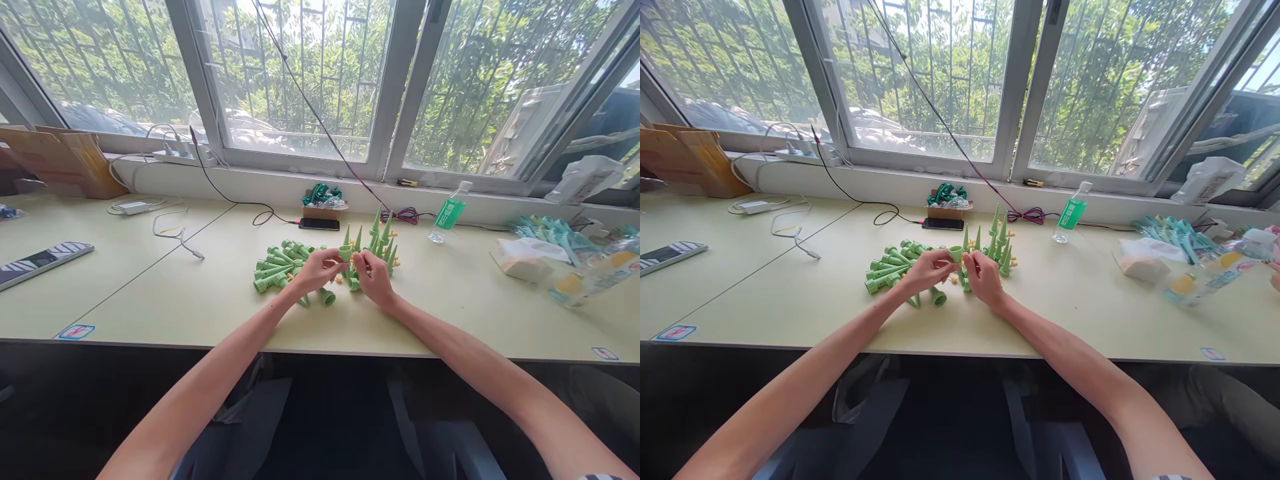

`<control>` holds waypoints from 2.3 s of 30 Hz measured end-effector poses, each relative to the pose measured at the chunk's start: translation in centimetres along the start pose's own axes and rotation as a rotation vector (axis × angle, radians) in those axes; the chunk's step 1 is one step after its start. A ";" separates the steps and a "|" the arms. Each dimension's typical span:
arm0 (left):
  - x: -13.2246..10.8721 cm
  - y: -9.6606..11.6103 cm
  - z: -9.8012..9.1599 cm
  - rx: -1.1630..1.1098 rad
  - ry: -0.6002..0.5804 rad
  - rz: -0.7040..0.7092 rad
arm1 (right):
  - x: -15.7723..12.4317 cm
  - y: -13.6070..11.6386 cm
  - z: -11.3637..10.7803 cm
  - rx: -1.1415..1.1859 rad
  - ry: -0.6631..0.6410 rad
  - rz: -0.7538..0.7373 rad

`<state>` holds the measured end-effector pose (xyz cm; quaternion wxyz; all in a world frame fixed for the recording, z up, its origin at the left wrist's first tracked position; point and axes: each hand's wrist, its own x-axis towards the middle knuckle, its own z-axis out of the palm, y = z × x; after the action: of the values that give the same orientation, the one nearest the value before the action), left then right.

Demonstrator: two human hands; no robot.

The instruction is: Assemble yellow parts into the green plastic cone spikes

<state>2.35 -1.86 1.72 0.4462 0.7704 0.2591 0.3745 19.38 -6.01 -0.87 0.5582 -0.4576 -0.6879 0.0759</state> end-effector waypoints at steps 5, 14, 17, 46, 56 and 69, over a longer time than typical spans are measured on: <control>0.1 -0.1 0.1 -0.048 0.001 -0.010 | 0.0 -0.1 0.1 0.029 0.000 0.032; -0.1 0.6 -0.1 -0.120 -0.141 -0.102 | 0.1 -0.3 -0.3 0.091 -0.059 0.018; -0.2 0.7 -0.3 -0.187 -0.217 -0.127 | 0.1 -0.4 -0.3 0.082 -0.047 -0.001; -0.2 0.0 -0.5 -0.220 -0.305 -0.182 | 0.4 -0.6 -0.7 0.002 -0.065 -0.133; -0.3 0.3 -0.9 -0.198 -0.297 -0.121 | 0.3 -0.4 -0.5 0.022 -0.073 -0.171; -0.2 0.1 -0.8 -0.206 -0.310 -0.120 | 0.2 -0.4 -0.4 0.005 -0.058 -0.189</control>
<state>1.59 -1.66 1.97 0.5788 0.7523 0.1928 0.2488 19.51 -6.23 -0.34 0.5440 -0.3870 -0.7436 0.0380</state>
